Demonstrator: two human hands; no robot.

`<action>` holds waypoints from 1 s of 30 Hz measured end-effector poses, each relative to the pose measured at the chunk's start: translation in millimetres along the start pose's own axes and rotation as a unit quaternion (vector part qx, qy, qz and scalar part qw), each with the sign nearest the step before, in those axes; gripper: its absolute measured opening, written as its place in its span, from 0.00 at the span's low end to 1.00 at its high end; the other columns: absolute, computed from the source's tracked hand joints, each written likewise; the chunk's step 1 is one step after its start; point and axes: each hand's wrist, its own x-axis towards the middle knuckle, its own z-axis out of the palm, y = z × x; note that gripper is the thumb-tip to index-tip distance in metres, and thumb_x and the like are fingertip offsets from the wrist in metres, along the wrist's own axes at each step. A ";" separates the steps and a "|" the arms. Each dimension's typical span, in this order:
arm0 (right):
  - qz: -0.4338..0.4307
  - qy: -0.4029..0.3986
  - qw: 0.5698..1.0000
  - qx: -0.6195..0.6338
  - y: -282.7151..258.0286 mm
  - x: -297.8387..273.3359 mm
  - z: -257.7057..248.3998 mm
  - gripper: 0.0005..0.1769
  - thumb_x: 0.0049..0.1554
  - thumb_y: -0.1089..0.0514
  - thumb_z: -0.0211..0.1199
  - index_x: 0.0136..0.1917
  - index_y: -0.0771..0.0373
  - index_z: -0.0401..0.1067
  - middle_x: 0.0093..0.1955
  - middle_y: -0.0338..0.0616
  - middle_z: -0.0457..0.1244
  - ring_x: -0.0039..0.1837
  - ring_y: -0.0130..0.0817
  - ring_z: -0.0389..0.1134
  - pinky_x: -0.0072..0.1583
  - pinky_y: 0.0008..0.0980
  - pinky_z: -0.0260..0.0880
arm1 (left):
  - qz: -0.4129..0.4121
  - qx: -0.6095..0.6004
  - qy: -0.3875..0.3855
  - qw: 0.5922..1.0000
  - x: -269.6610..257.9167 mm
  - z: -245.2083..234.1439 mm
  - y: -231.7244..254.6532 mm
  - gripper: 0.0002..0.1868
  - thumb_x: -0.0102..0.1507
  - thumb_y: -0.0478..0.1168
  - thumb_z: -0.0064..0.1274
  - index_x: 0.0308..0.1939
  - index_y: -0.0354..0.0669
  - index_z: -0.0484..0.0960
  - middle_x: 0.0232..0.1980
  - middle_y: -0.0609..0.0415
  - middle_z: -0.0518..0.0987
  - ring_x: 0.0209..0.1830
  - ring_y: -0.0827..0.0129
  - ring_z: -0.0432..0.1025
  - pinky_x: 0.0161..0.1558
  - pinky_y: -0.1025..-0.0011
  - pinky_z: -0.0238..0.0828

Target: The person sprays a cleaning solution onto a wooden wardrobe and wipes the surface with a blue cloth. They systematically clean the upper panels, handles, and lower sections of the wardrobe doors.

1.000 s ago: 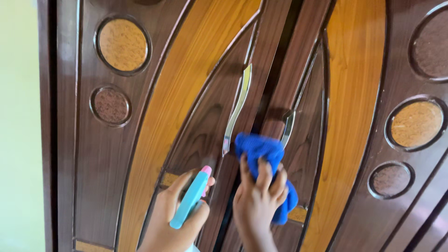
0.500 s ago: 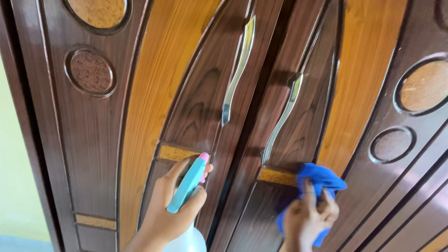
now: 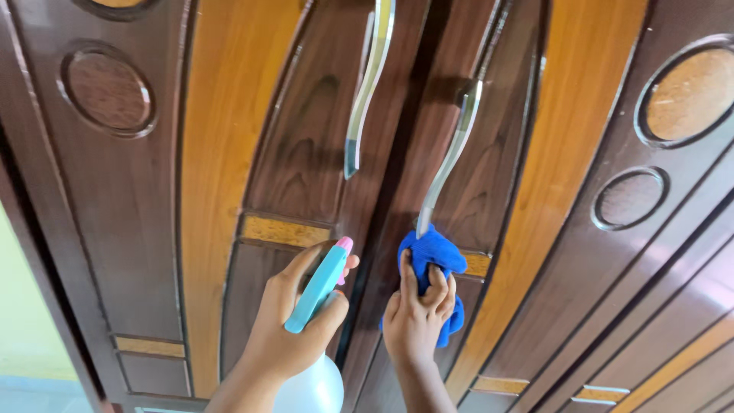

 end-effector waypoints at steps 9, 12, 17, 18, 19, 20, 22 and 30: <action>0.034 0.054 0.991 -0.117 191.0 3.7 -32.4 0.35 0.52 0.67 0.60 0.71 0.44 0.73 0.74 0.53 0.57 0.76 0.55 0.56 0.73 0.53 0.57 | -0.035 -0.017 -0.024 0.999 10.7 47.4 2.3 0.30 0.53 0.32 0.49 0.62 0.38 0.78 0.51 0.51 0.87 0.48 0.71 0.78 0.51 0.69 0.74; 0.097 0.084 0.988 -0.091 258.6 15.8 -47.6 0.38 0.52 0.68 0.56 0.75 0.49 0.72 0.77 0.58 0.55 0.78 0.58 0.55 0.76 0.53 0.57 | -0.004 -0.015 -0.034 0.999 13.6 65.1 2.1 0.32 0.53 0.32 0.49 0.64 0.39 0.76 0.52 0.51 0.87 0.49 0.72 0.78 0.54 0.72 0.72; 0.162 0.151 0.973 -0.060 322.8 29.8 -54.0 0.39 0.56 0.68 0.54 0.81 0.57 0.68 0.81 0.68 0.48 0.81 0.66 0.50 0.79 0.58 0.52 | -0.056 0.013 -0.025 0.998 21.1 86.9 -3.1 0.30 0.57 0.34 0.50 0.66 0.41 0.78 0.47 0.49 0.86 0.42 0.69 0.75 0.48 0.70 0.72; 0.143 0.163 0.975 -0.040 322.4 32.1 -50.7 0.39 0.56 0.68 0.54 0.81 0.60 0.66 0.82 0.69 0.47 0.82 0.67 0.49 0.79 0.60 0.51 | -0.088 0.029 -0.024 0.995 22.4 91.5 -4.3 0.30 0.58 0.34 0.50 0.67 0.42 0.79 0.44 0.47 0.87 0.37 0.66 0.74 0.45 0.69 0.72; 0.125 0.174 0.977 -0.020 318.3 35.3 -48.5 0.39 0.56 0.68 0.54 0.82 0.63 0.64 0.83 0.71 0.45 0.83 0.68 0.47 0.80 0.61 0.49 | -0.082 0.012 -0.023 0.996 24.0 97.5 -5.3 0.29 0.58 0.35 0.50 0.65 0.40 0.79 0.44 0.48 0.85 0.38 0.68 0.74 0.45 0.70 0.72; 0.138 0.176 0.975 -0.016 309.8 40.7 -44.0 0.37 0.58 0.66 0.55 0.81 0.63 0.64 0.82 0.71 0.45 0.82 0.69 0.48 0.79 0.61 0.49 | -0.074 -0.003 -0.020 0.997 26.1 102.9 -6.3 0.28 0.57 0.35 0.49 0.63 0.39 0.80 0.44 0.49 0.84 0.39 0.70 0.73 0.46 0.70 0.72; 0.166 0.178 0.970 -0.008 284.2 53.6 -37.6 0.33 0.63 0.64 0.58 0.81 0.63 0.64 0.82 0.73 0.45 0.81 0.71 0.48 0.78 0.61 0.49 | -0.064 -0.024 -0.017 0.997 30.1 113.9 -7.3 0.29 0.56 0.35 0.48 0.63 0.38 0.78 0.46 0.52 0.83 0.42 0.73 0.74 0.48 0.72 0.71; 0.050 0.183 0.981 0.041 174.7 120.0 -35.9 0.30 0.66 0.59 0.58 0.79 0.66 0.59 0.78 0.65 0.51 0.77 0.69 0.53 0.79 0.58 0.51 | -0.114 -0.017 -0.036 0.993 30.1 139.1 -8.5 0.32 0.55 0.35 0.47 0.65 0.40 0.75 0.52 0.53 0.85 0.46 0.70 0.75 0.51 0.71 0.72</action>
